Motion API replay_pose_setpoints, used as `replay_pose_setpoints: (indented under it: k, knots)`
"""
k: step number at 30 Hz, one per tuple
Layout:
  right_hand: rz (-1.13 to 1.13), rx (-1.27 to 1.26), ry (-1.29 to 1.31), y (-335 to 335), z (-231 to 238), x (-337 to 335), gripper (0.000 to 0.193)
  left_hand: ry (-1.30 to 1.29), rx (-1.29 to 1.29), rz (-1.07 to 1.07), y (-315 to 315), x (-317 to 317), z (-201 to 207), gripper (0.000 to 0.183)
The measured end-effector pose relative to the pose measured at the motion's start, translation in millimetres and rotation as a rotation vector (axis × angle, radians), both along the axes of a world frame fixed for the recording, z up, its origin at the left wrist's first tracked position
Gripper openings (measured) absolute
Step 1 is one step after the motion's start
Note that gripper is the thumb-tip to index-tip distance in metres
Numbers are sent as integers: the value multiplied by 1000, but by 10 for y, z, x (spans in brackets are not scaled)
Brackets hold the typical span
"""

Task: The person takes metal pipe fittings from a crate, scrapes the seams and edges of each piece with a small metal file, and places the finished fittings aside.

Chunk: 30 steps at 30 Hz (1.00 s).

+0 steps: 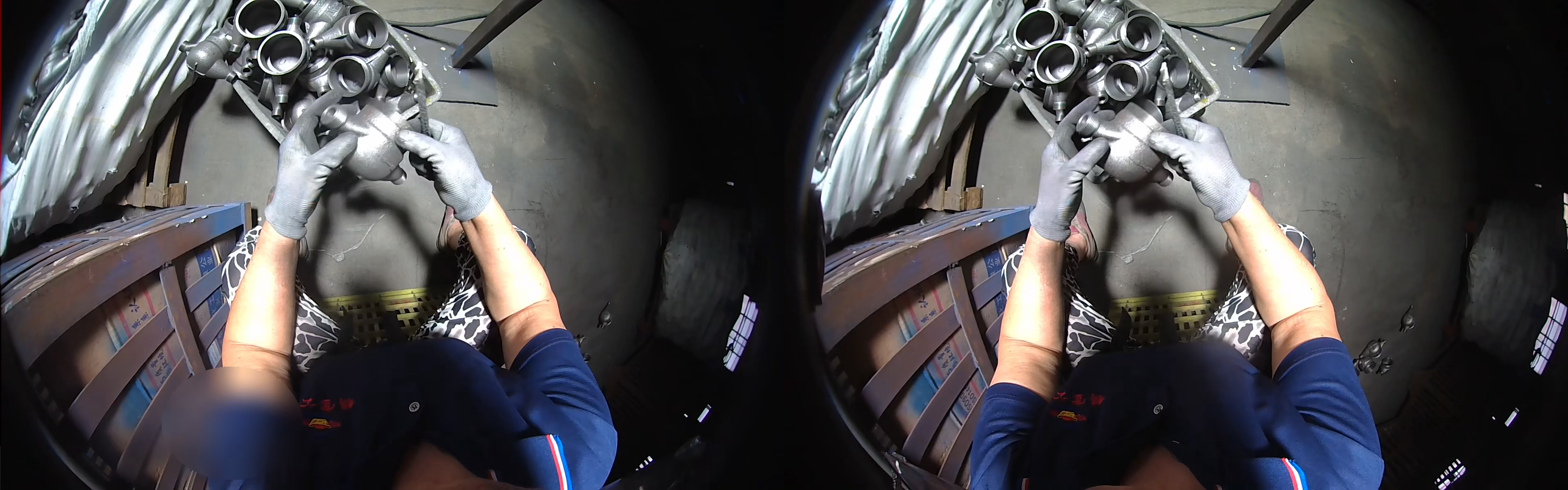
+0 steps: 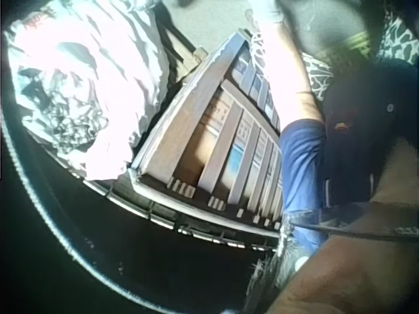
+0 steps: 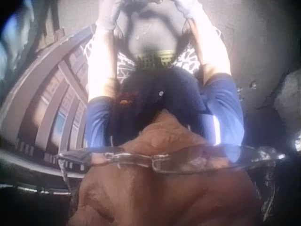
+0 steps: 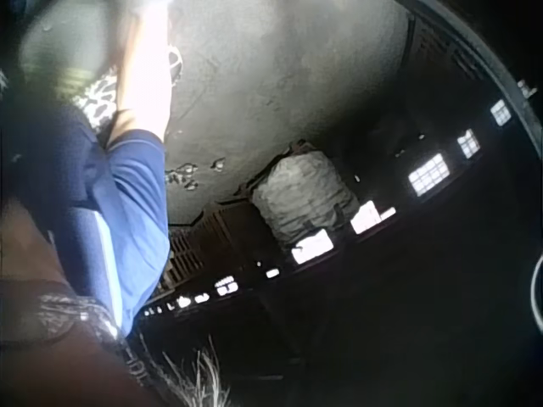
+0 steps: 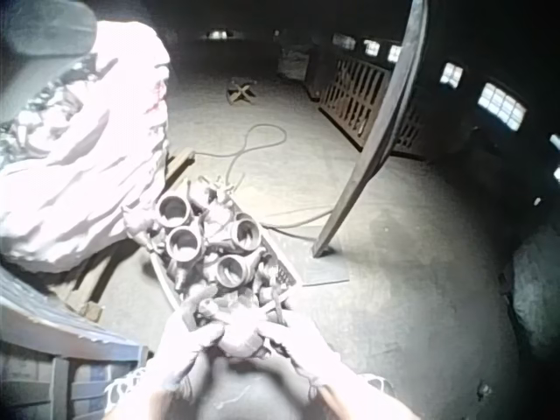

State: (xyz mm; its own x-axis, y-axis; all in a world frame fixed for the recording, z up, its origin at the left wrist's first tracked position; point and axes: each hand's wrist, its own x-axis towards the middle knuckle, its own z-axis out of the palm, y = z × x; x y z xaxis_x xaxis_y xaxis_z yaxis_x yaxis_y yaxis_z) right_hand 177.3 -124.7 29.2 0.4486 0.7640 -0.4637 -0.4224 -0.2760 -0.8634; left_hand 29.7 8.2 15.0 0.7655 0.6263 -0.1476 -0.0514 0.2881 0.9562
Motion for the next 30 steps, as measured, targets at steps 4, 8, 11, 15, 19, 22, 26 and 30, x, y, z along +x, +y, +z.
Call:
replay_pose_setpoints:
  k: [4, 8, 11, 15, 19, 22, 26, 30]
  knots:
    - [23, -28, -29, 1, -27, -62, 19, 66, 220, -1, 24, -15, -47, 62]
    - [29, -53, -85, 5, -61, -18, 17, 41, 127, -81, 84, -57, -49, 61]
    - [24, -45, 14, 20, 57, -35, 17, 68, -33, -58, 95, -105, 50, 58]
    - [60, -42, 6, 22, -89, -54, 22, 38, 138, 1, 56, -66, -33, 50]
    - [65, -46, -3, 50, -93, -50, 23, 40, 59, 106, 95, -97, -106, 40]
    - [93, -42, -119, 44, -75, -25, 25, 59, 73, 272, 157, -141, -137, 34]
    - [300, -132, -280, -1, -237, -47, 36, 34, -85, 386, 292, -222, -290, 26]
    - [203, -73, -43, -31, -175, -63, 33, 32, -208, 446, 332, -238, -296, 25]
